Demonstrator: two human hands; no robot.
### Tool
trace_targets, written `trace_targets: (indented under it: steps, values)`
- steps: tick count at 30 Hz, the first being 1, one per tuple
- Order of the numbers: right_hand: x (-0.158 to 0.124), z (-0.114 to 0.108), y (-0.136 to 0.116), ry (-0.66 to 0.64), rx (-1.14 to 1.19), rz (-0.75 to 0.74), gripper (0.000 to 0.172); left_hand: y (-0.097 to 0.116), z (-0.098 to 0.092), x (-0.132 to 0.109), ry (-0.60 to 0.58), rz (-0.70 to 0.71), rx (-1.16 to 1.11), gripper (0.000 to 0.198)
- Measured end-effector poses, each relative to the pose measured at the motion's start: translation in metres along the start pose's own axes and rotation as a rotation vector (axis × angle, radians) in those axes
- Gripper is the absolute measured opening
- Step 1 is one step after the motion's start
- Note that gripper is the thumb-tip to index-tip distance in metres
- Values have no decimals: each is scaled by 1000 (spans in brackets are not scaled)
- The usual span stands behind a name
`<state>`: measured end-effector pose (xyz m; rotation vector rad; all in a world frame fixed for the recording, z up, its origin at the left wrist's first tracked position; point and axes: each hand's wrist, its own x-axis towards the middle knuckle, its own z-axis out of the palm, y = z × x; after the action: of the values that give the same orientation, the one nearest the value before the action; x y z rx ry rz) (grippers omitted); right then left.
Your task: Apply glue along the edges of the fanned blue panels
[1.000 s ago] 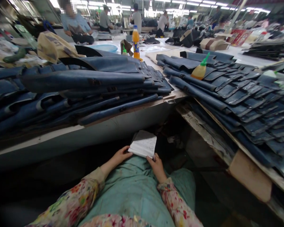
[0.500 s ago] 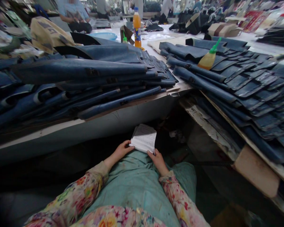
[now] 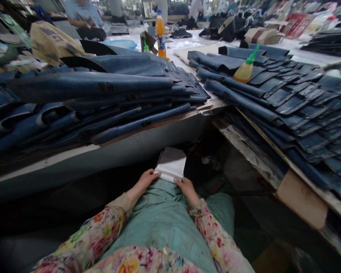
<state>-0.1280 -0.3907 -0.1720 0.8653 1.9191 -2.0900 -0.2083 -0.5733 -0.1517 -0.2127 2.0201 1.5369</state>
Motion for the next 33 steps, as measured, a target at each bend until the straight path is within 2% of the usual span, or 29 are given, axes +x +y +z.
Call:
trace_targets:
  steps: [7, 13, 17, 20, 26, 30, 33]
  values:
    - [-3, 2, -16, 12, 17, 68, 49, 5, 3, 3, 68, -45, 93, 22]
    - [-6, 2, -21, -24, 34, 87, 50, 10, 6, 8, 129, 23, 189, 38]
    - [-7, 2, -23, -25, 40, 116, 48, 13, 11, 15, 167, 67, 179, 58]
    - [-8, 3, -23, -8, 40, 131, 46, 14, 15, 19, 156, 94, 148, 67]
    - [-14, 4, -19, 11, 63, 95, 53, 10, 15, 16, 91, 136, 77, 70]
    - [-14, 4, -11, 31, 75, 66, 57, 5, 12, 10, 75, 126, 34, 78]
    - [-11, 4, -3, 85, 75, 49, 55, 4, 11, 7, 78, 102, 6, 76]
